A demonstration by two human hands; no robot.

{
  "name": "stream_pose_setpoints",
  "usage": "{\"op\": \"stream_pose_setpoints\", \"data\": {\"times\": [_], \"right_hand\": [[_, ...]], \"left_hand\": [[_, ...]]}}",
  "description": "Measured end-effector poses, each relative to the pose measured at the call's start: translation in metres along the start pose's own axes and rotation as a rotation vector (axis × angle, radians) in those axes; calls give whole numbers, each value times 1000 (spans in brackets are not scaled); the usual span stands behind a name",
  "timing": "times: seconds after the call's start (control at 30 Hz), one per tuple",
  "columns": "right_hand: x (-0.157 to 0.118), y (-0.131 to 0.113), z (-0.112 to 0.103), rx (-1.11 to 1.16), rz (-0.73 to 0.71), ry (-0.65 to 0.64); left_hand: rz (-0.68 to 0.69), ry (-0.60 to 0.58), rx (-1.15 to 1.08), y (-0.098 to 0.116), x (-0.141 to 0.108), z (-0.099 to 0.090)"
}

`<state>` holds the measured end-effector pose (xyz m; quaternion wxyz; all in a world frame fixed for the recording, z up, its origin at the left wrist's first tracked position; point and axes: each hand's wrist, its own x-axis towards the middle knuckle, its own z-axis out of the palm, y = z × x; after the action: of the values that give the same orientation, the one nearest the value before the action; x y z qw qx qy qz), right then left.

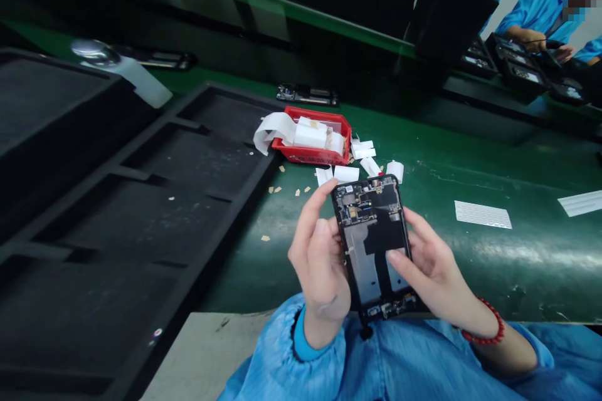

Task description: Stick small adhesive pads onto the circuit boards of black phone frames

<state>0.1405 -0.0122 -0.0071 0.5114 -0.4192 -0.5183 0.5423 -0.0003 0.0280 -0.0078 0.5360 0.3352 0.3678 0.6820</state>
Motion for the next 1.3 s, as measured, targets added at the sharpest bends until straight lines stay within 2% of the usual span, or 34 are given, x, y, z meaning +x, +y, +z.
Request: {"op": "stream_pose_setpoints", "data": {"times": [0.1,0.17,0.27,0.37,0.47,0.53,0.67,0.87,0.97,1.03,1.1,1.13,1.23,1.3], "right_hand": [[13,4,-27,5,39,34],[26,3,-46,-36,19,113],[36,-3,-62,-101,-28,183],[31,-5,-58,-113,-44,106],[22,-6,-43,-93,-59,21],[18,-6,-35,-75,-72,-13],[19,-10,-27,3,-99,-4],[27,-14,-24,56,24,57],[24,-11,-23,55,-16,6],[22,-6,-29,61,7,-47],[26,-1,-48,20,90,-11],[32,2,-63,-42,137,67],[69,3,-129,-310,189,422],[103,-6,-177,-424,163,552]], "left_hand": [[-112,-121,152,-6,13,-4],[-174,-148,250,-10,22,-5],[-226,-164,246,-16,32,0],[-199,-196,204,-17,33,8],[-157,-238,205,-11,30,16],[-100,-224,225,-5,29,19],[-4,-170,276,3,26,23],[23,-172,338,5,24,26],[5,-184,334,3,27,26],[-34,-197,324,-1,31,25],[-94,-213,304,-6,36,21],[-128,-210,281,-8,40,18],[-248,-128,139,-14,51,5],[-325,-64,33,-15,59,-4]]}}
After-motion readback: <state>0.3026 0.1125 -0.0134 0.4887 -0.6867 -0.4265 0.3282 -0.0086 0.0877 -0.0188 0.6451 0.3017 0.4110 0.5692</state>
